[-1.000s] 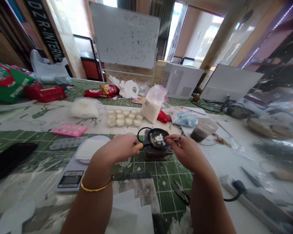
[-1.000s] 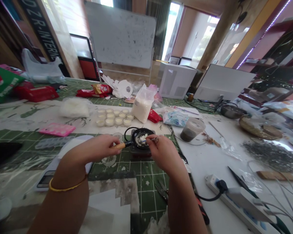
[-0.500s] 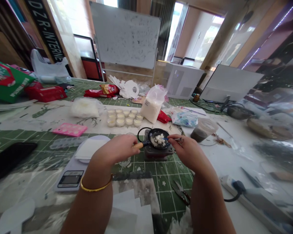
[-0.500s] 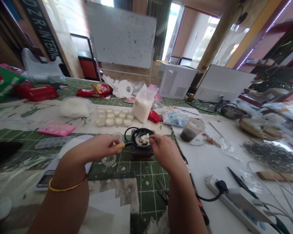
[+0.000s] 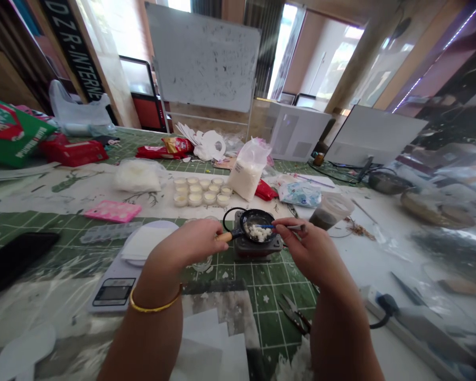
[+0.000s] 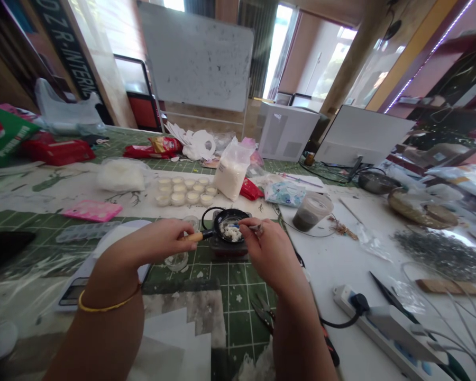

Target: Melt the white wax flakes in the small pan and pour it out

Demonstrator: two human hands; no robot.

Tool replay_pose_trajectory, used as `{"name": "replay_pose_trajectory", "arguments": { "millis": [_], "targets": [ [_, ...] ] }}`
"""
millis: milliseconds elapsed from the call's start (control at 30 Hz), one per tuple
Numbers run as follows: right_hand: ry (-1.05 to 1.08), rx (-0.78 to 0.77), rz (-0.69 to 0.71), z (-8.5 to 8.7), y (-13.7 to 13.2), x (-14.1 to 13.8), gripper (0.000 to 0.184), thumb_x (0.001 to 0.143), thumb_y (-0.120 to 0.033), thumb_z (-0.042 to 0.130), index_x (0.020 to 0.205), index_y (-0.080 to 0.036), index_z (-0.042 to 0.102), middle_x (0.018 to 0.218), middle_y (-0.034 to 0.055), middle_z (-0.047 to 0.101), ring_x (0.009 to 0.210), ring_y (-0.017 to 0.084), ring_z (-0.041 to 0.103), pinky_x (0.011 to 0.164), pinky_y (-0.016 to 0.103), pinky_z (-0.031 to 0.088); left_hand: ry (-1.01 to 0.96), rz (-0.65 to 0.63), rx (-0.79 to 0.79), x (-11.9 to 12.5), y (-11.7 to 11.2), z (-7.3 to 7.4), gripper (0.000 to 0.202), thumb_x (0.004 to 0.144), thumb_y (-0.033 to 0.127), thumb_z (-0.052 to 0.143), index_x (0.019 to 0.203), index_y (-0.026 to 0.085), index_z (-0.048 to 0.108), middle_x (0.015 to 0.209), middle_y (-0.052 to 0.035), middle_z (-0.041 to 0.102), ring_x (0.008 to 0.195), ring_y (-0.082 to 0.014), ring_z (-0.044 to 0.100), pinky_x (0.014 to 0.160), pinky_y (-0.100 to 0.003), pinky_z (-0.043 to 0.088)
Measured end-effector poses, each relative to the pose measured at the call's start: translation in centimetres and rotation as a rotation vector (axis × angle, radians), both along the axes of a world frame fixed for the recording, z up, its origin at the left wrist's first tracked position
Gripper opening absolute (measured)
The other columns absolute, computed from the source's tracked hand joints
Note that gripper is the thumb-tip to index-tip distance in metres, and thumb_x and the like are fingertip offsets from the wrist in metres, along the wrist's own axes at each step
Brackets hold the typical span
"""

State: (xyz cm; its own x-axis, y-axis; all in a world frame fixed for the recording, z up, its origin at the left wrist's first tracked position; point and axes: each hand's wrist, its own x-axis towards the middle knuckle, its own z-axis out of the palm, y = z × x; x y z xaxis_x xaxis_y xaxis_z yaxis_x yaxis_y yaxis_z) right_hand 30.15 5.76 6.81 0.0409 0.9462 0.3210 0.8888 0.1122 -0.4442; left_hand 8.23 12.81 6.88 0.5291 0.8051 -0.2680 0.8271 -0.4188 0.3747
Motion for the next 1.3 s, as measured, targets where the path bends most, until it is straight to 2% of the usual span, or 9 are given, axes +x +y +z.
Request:
{"name": "replay_pose_trajectory", "arguments": {
  "millis": [100, 200, 333, 500, 667, 833, 1000, 1167, 1300],
  "targets": [
    [-0.045, -0.062, -0.003, 0.1, 0.1, -0.1, 0.026, 0.086, -0.034, 0.042, 0.091, -0.023, 0.066, 0.079, 0.0023, 0.068, 0.077, 0.019, 0.061, 0.068, 0.027, 0.04, 0.001, 0.004, -0.005, 0.0, 0.0, 0.1, 0.033, 0.074, 0.05, 0.043, 0.07, 0.019, 0.055, 0.07, -0.0024, 0.059, 0.06, -0.0145, 0.051, 0.05, -0.025, 0.029],
    [-0.021, -0.012, -0.038, 0.1, 0.2, 0.1, 0.027, 0.086, -0.033, 0.041, 0.091, -0.023, 0.065, 0.077, 0.0016, 0.068, 0.074, 0.018, 0.061, 0.067, 0.027, 0.04, 0.004, 0.002, -0.02, 0.1, -0.1, 0.2, 0.031, 0.073, 0.048, 0.044, 0.07, 0.019, 0.056, 0.07, -0.0024, 0.059, 0.059, -0.0143, 0.051, 0.049, -0.025, 0.028],
    [-0.042, -0.041, 0.017, -0.1, 0.9, 0.3, 0.028, 0.086, -0.034, 0.04, 0.091, -0.024, 0.066, 0.077, 0.0009, 0.068, 0.075, 0.018, 0.061, 0.071, 0.027, 0.039, 0.01, 0.015, -0.013, 0.2, -0.1, 0.3, 0.03, 0.072, 0.047, 0.046, 0.069, 0.018, 0.056, 0.069, -0.0026, 0.059, 0.058, -0.0135, 0.05, 0.048, -0.025, 0.027],
    [-0.09, -0.079, -0.074, -0.3, 1.2, 0.4, 0.029, 0.086, -0.032, 0.04, 0.09, -0.021, 0.066, 0.078, 0.0038, 0.068, 0.08, 0.02, 0.061, 0.073, 0.031, 0.039, 0.0, 0.008, -0.014, 0.1, -0.1, 0.2, 0.033, 0.074, 0.048, 0.045, 0.071, 0.018, 0.057, 0.07, -0.0025, 0.06, 0.059, -0.0125, 0.051, 0.048, -0.024, 0.027],
    [-0.074, -0.056, 0.057, -0.3, 1.0, 0.0, 0.027, 0.086, -0.033, 0.041, 0.094, -0.025, 0.065, 0.087, 0.0021, 0.068, 0.086, 0.019, 0.059, 0.081, 0.032, 0.037, 0.001, 0.009, 0.002, 0.0, -0.1, 0.1, 0.033, 0.074, 0.049, 0.044, 0.069, 0.019, 0.056, 0.07, -0.0024, 0.06, 0.06, -0.0133, 0.051, 0.049, -0.024, 0.028],
    [-0.136, -0.08, -0.067, -0.3, 1.0, 0.3, 0.029, 0.086, -0.032, 0.04, 0.091, -0.021, 0.066, 0.08, 0.0047, 0.068, 0.084, 0.021, 0.059, 0.082, 0.037, 0.036, -0.009, 0.002, -0.007, 0.0, 0.0, 0.1, 0.032, 0.073, 0.049, 0.045, 0.071, 0.018, 0.056, 0.071, -0.0024, 0.06, 0.061, -0.0135, 0.051, 0.05, -0.025, 0.029],
    [-0.087, -0.062, 0.085, -0.4, 0.9, -0.1, 0.028, 0.086, -0.033, 0.04, 0.093, -0.024, 0.065, 0.086, 0.003, 0.068, 0.085, 0.019, 0.059, 0.083, 0.035, 0.036, 0.004, 0.009, -0.008, 0.0, 0.0, 0.0, 0.031, 0.073, 0.048, 0.045, 0.07, 0.019, 0.056, 0.07, -0.0024, 0.06, 0.06, -0.0139, 0.052, 0.049, -0.025, 0.029],
    [-0.137, -0.101, -0.054, -0.4, 0.9, 0.3, 0.028, 0.087, -0.031, 0.039, 0.09, -0.021, 0.065, 0.081, 0.005, 0.068, 0.085, 0.022, 0.059, 0.084, 0.038, 0.035, -0.006, -0.001, -0.001, 0.0, -0.1, 0.0, 0.033, 0.074, 0.049, 0.044, 0.07, 0.019, 0.057, 0.07, -0.0025, 0.06, 0.06, -0.0139, 0.051, 0.049, -0.025, 0.028],
    [-0.052, -0.043, 0.091, 0.0, 0.0, 0.2, 0.027, 0.087, -0.036, 0.04, 0.092, -0.024, 0.065, 0.09, 0.003, 0.067, 0.086, 0.018, 0.059, 0.083, 0.034, 0.037, 0.005, 0.0, 0.001, 0.2, -0.1, 0.1, 0.035, 0.075, 0.05, 0.041, 0.068, 0.019, 0.056, 0.07, -0.0028, 0.06, 0.059, -0.0139, 0.051, 0.05, -0.025, 0.029]
  ]
}}
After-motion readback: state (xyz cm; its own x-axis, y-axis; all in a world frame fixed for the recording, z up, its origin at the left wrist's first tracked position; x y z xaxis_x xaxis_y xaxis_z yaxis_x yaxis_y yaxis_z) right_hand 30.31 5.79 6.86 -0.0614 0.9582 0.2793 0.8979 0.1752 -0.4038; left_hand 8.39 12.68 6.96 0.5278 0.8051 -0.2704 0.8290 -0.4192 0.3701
